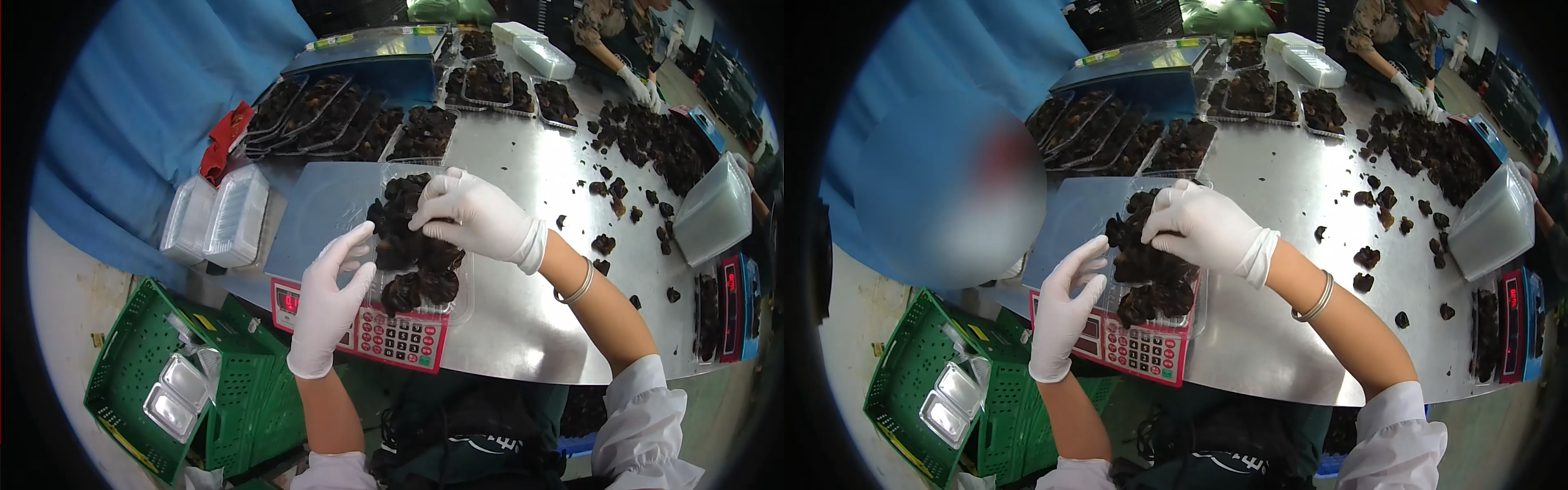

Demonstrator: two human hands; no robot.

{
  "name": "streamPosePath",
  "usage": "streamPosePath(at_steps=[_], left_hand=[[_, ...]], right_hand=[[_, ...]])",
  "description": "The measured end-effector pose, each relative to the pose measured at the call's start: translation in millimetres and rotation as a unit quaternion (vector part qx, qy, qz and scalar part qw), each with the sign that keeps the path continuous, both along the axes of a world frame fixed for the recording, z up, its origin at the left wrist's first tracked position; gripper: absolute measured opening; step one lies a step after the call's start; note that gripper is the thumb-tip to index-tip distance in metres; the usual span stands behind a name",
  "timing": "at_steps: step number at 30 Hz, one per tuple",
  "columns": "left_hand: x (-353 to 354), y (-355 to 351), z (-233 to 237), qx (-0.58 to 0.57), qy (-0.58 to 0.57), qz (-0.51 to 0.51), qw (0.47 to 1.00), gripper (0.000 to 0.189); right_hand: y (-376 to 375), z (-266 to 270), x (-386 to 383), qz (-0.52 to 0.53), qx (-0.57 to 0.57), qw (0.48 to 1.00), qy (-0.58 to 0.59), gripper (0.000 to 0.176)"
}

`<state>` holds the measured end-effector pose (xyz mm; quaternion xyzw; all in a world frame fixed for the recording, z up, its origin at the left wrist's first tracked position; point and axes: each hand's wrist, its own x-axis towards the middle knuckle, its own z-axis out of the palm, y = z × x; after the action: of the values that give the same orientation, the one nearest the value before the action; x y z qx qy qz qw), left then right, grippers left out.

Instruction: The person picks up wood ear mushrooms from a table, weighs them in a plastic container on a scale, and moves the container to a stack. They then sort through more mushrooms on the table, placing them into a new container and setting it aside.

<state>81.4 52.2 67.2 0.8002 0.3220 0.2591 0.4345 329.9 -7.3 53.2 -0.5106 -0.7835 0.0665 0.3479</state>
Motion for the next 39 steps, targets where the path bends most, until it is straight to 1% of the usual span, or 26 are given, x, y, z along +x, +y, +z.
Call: streamPosePath(at_steps=[1, 2, 3, 4, 5, 6, 8, 9, 11, 14, 16, 18, 19, 20, 21, 24, 26, 27, 28, 30, 31, 32, 34, 36, 37, 39], left_hand=[[-3, -2, 0, 0.000, -0.002, 0.003, 1.000, 0.049], [-5, -4, 0, -0.008, -0.008, 0.025, 1.000, 0.047], [-8, -5, -1, -0.017, -0.014, 0.047, 0.999, 0.046], [-11, -4, -5, -0.017, -0.014, 0.048, 0.999, 0.046], [-14, -1, -12, -0.013, -0.029, 0.053, 0.998, 0.045], [-17, 2, -18, -0.010, -0.044, 0.057, 0.997, 0.044], [-20, 10, -24, -0.006, -0.048, 0.064, 0.997, 0.044], [-21, 14, -27, -0.001, -0.052, 0.072, 0.996, 0.044], [-13, 25, -29, 0.002, -0.068, 0.080, 0.994, 0.044], [3, 44, -22, 0.049, -0.066, 0.063, 0.995, 0.050], [18, 56, -21, 0.153, -0.024, -0.034, 0.987, 0.057], [27, 64, -22, 0.175, -0.052, -0.055, 0.982, 0.052], [26, 68, -18, 0.161, -0.014, -0.068, 0.985, 0.044], [28, 71, -14, 0.149, 0.021, -0.085, 0.985, 0.036], [30, 69, -9, 0.141, 0.013, -0.062, 0.988, 0.033], [41, 83, -11, 0.060, -0.015, -0.035, 0.997, 0.032], [65, 81, -3, -0.022, -0.095, -0.048, 0.994, 0.033], [78, 85, -5, -0.021, -0.109, -0.066, 0.992, 0.031], [93, 86, -8, -0.020, -0.111, -0.081, 0.990, 0.031], [115, 86, -14, 0.143, -0.077, -0.086, 0.983, 0.026], [117, 86, -12, 0.261, 0.020, -0.108, 0.959, 0.024], [118, 90, -21, 0.289, 0.104, -0.105, 0.946, 0.024], [117, 94, -18, 0.275, 0.134, -0.100, 0.947, 0.024], [110, 91, -10, 0.263, 0.112, -0.091, 0.954, 0.027], [107, 81, -1, 0.272, 0.097, -0.073, 0.955, 0.031], [98, 42, 16, 0.284, 0.055, -0.032, 0.957, 0.032]], right_hand=[[4, 2, -2, -0.014, 0.036, 0.999, 0.033, 0.012], [4, 5, -2, -0.012, 0.036, 0.999, 0.033, 0.012], [2, 18, -4, -0.045, -0.107, 0.984, 0.138, 0.009], [2, 25, -5, -0.078, -0.247, 0.936, 0.238, 0.007], [7, 20, -2, -0.066, -0.266, 0.934, 0.228, 0.012], [8, 11, -3, -0.067, -0.267, 0.934, 0.228, 0.012], [8, -3, -5, -0.134, -0.057, 0.988, 0.051, 0.018], [5, 1, -5, -0.135, -0.058, 0.988, 0.050, 0.018], [-5, 14, -5, -0.197, -0.042, 0.961, 0.191, 0.026], [-25, -2, 18, -0.236, -0.053, 0.933, 0.266, 0.030], [-52, -13, 25, -0.243, -0.071, 0.929, 0.270, 0.032], [-89, -22, 26, -0.250, -0.108, 0.924, 0.269, 0.034], [-109, -33, 29, -0.262, -0.119, 0.926, 0.245, 0.034], [-128, -40, 30, -0.251, -0.106, 0.921, 0.279, 0.031], [-150, -45, 33, -0.284, -0.158, 0.903, 0.282, 0.029], [-203, -72, 37, -0.327, -0.164, 0.860, 0.356, 0.028], [-223, -73, 32, -0.357, -0.159, 0.844, 0.369, 0.029], [-230, -77, 31, -0.358, -0.152, 0.837, 0.386, 0.028], [-236, -78, 31, -0.355, -0.151, 0.838, 0.386, 0.027], [-242, -79, 29, -0.348, -0.146, 0.849, 0.370, 0.026], [-243, -79, 29, -0.351, -0.143, 0.846, 0.374, 0.026], [-244, -78, 30, -0.336, -0.147, 0.862, 0.349, 0.025], [-241, -83, 32, -0.322, -0.146, 0.876, 0.327, 0.024], [-231, -105, 32, -0.330, -0.109, 0.895, 0.278, 0.020], [-224, -110, 31, -0.322, -0.128, 0.896, 0.278, 0.022], [-200, -124, 17, -0.294, -0.062, 0.931, 0.206, 0.037]])
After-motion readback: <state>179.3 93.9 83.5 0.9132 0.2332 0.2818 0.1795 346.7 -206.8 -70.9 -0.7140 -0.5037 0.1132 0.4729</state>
